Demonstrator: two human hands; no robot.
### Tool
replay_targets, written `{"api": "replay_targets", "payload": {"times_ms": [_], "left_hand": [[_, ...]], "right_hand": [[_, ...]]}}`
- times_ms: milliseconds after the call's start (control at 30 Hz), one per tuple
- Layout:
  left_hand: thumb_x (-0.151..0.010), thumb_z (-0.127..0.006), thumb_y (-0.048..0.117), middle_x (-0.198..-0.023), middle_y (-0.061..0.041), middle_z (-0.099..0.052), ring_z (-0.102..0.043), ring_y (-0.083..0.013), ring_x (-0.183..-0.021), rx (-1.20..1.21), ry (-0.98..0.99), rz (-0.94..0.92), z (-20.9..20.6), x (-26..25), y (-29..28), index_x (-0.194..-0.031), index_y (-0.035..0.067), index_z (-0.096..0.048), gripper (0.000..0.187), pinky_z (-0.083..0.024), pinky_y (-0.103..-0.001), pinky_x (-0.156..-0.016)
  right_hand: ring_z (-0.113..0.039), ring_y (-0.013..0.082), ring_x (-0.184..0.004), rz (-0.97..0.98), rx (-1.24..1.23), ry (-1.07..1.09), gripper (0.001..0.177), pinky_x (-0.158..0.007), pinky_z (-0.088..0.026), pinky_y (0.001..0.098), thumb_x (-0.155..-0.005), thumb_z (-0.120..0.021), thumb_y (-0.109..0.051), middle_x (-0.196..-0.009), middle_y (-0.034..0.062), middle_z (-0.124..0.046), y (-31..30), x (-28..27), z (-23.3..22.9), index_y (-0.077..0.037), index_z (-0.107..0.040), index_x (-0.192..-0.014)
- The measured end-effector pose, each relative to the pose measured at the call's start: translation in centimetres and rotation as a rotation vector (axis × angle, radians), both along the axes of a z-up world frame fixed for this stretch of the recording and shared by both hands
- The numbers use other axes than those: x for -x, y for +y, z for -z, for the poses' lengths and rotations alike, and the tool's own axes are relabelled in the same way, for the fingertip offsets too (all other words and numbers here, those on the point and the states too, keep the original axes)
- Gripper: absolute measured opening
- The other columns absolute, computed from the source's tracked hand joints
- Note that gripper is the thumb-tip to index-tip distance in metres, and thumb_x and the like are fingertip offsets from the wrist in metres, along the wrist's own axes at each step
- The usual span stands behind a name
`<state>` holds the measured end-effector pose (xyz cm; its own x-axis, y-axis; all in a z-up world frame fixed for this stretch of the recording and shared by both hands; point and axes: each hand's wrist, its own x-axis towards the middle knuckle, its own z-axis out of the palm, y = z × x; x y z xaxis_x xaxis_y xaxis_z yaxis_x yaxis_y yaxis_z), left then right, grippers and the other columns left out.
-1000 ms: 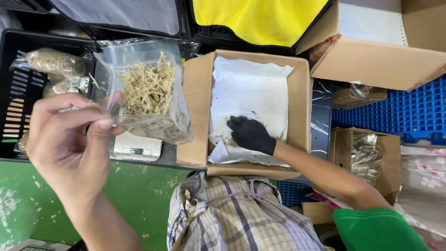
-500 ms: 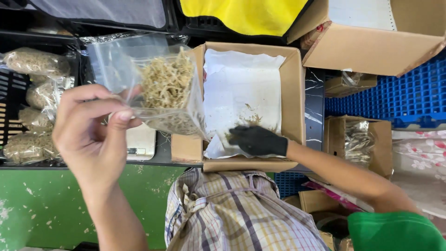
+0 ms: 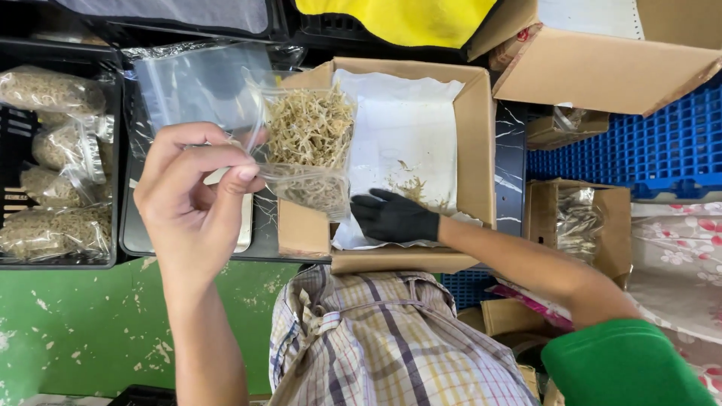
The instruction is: The person fills small plastic bags with dried shredded food items by hand, using a small plastic container as a scoop. They weigh the bags on a digital scale and place the filled bags into a cardboard box.
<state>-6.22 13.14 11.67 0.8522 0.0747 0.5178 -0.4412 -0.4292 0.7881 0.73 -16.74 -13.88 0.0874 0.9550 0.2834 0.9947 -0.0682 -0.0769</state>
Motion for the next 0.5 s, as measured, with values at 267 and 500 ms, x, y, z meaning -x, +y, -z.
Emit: {"api": "replay_targets", "payload": {"times_ms": [267, 500], "left_hand": [[-0.106, -0.067, 0.0, -0.108, -0.019, -0.053, -0.067, -0.0191, -0.077, -0.019, 0.002, -0.007, 0.3, -0.4, -0.1, -0.101, -0.001, -0.067, 0.005, -0.049, -0.019, -0.051], [-0.107, -0.06, 0.003, -0.105, -0.019, -0.048, -0.057, -0.0219, -0.094, 0.01, -0.053, 0.061, -0.2, -0.5, -0.5, -0.101, -0.005, -0.063, 0.011, -0.07, -0.046, -0.099]], "right_hand": [[-0.038, 0.027, -0.15, 0.031, 0.03, 0.0, 0.051, -0.124, -0.03, 0.0498, -0.108, -0.051, -0.046, -0.162, 0.0103, -0.041, -4.5, -1.1, 1.2, -0.019, -0.048, -0.151], [-0.049, 0.0234, -0.079, -0.145, -0.098, -0.074, 0.031, -0.072, -0.041, 0.033, -0.11, -0.043, -0.009, -0.084, 0.0064, -0.048, 1.0, -0.4, -2.0, -0.011, -0.044, -0.08]]}}
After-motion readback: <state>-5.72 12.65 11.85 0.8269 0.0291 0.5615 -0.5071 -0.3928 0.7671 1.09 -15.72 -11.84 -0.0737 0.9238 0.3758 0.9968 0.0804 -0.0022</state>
